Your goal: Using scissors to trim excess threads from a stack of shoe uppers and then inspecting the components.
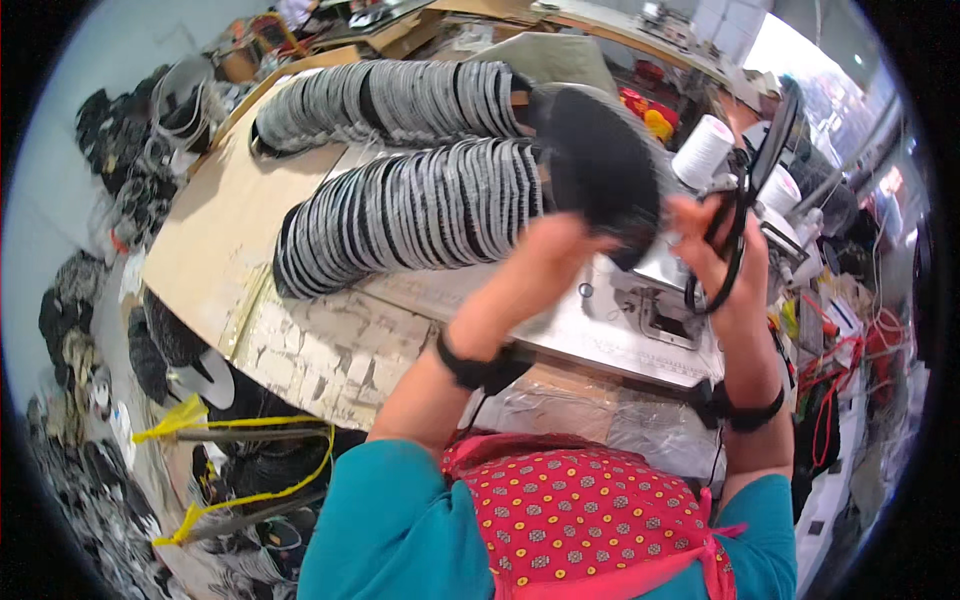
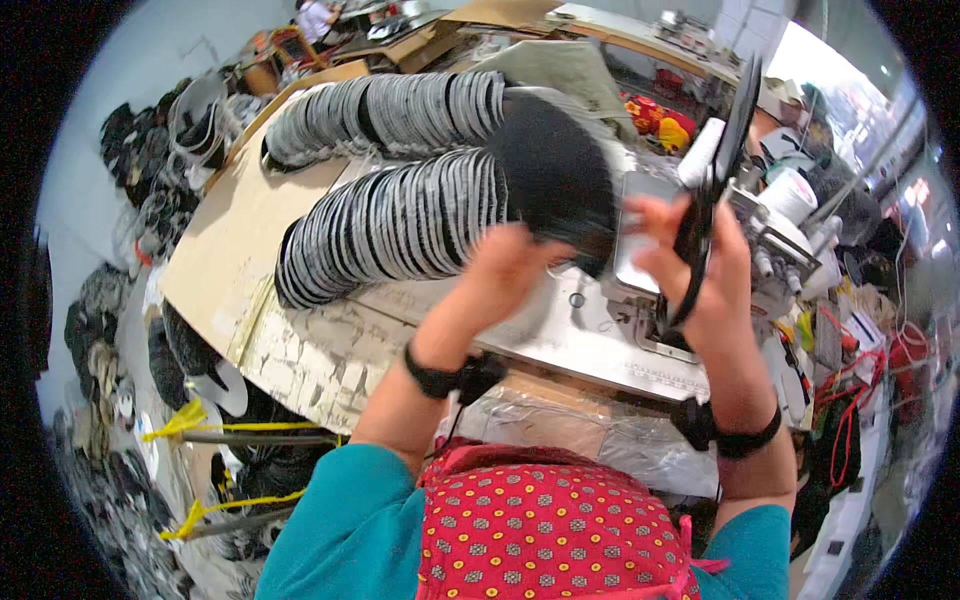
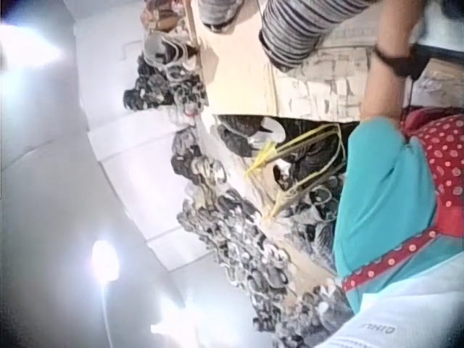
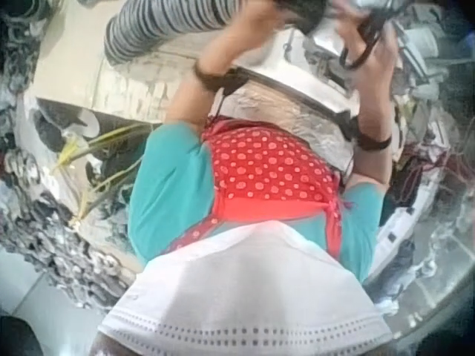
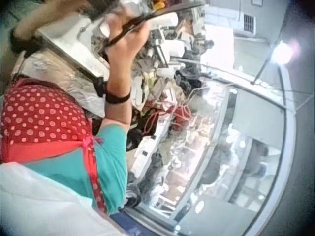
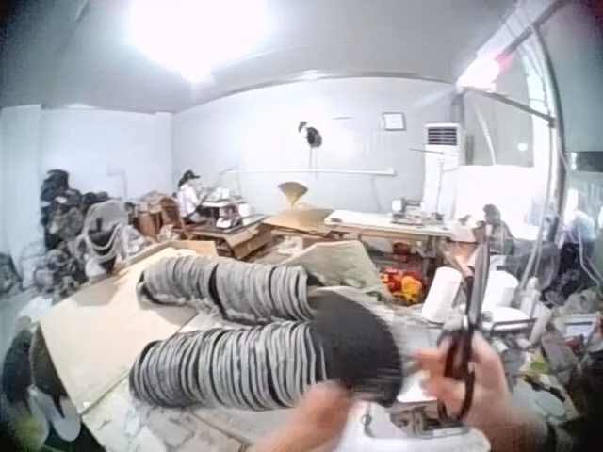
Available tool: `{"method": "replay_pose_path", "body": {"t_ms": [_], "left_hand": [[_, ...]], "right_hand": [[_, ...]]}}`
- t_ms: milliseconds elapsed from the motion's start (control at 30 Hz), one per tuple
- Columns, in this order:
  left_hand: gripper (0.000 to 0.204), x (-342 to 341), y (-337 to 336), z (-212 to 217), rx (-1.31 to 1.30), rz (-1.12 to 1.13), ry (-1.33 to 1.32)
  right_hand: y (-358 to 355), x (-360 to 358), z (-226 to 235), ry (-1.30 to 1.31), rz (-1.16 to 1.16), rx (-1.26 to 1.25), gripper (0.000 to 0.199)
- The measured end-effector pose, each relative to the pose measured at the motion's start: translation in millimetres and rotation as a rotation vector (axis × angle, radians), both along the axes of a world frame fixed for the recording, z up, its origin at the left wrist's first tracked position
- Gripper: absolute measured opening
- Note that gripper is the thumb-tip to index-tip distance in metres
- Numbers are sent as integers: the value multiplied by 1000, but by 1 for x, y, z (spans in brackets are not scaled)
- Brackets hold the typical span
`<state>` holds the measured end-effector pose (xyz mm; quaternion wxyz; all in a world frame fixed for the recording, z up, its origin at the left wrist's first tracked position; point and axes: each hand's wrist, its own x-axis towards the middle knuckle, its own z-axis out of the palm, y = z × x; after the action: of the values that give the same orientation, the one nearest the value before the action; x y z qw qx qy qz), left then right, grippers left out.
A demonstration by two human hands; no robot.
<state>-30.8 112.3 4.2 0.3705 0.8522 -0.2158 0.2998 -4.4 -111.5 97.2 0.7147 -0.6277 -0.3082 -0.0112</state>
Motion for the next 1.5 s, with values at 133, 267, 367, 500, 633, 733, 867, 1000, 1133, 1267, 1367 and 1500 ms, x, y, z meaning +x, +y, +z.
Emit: {"method": "replay_pose_path", "body": {"t_ms": [133,267,367,500,633,733,867,1000,1133,1267,1367,1500], "left_hand": [[33,23,-9,1,-297,-10,-205],[33,-37,115,-24,-309,769,-361],[41,-79,242,-76,-147,1458,-158],[64,-125,324,-119,-971,1170,402],[63,-159,351,-128,-1458,603,442],[64,-146,330,-99,-1378,500,462],[69,-97,306,-92,-1440,432,306],[69,-85,263,-59,-1482,433,351],[63,-119,235,-61,-1585,104,236],[64,-152,171,-50,-1599,-12,262],[64,-149,141,-82,-1548,-10,241],[43,-164,130,-144,-1427,294,351]], "right_hand": [[47,65,1,-542,-446,-383,26],[88,83,-38,-611,-627,-561,24],[99,92,-98,-627,-607,-654,24],[118,78,-156,-473,-486,-480,14],[105,63,-139,179,-150,-192,19],[120,114,-124,542,24,-70,39],[187,110,-120,733,159,-157,74],[223,73,-133,612,475,73,76],[192,17,-126,179,281,-125,81],[107,-66,-108,-123,282,-237,87],[55,-94,-151,-1029,-48,-227,94],[-7,-110,-222,-769,88,-359,95]]}}
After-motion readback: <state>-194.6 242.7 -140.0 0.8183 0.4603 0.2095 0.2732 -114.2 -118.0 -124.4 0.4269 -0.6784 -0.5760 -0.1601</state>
